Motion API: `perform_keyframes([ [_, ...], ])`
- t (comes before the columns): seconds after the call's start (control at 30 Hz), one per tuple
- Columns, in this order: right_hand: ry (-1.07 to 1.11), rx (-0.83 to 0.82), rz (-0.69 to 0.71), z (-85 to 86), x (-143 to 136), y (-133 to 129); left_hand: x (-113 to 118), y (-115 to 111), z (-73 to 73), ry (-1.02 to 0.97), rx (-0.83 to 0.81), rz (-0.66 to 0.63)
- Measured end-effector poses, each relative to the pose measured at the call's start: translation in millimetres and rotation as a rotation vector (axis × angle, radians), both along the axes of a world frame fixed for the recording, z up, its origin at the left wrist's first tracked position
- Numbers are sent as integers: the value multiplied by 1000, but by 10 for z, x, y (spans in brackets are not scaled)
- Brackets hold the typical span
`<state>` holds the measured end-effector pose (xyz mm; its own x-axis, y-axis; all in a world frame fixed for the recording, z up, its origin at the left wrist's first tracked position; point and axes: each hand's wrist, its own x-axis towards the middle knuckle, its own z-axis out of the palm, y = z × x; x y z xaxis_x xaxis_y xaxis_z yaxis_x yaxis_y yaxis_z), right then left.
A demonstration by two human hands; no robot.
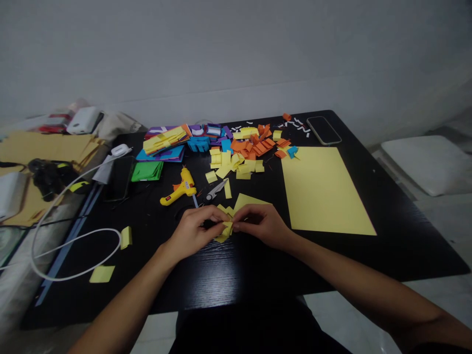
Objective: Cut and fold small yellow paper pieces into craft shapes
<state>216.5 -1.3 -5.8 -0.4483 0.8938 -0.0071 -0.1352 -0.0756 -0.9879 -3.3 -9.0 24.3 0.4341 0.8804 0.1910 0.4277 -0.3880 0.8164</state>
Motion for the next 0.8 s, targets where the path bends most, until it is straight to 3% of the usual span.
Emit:
perform_keyframes([
  [0.3, 8, -10, -8, -39, 7, -4, 42, -1, -39, -120, -140, 84],
  [0.5, 74, -10, 109, 39, 24, -25, 97, -8, -106, -116, -129, 164],
  [0.8, -167, 153, -101, 1, -46, -76, 197, -87, -196, -39, 19, 180],
])
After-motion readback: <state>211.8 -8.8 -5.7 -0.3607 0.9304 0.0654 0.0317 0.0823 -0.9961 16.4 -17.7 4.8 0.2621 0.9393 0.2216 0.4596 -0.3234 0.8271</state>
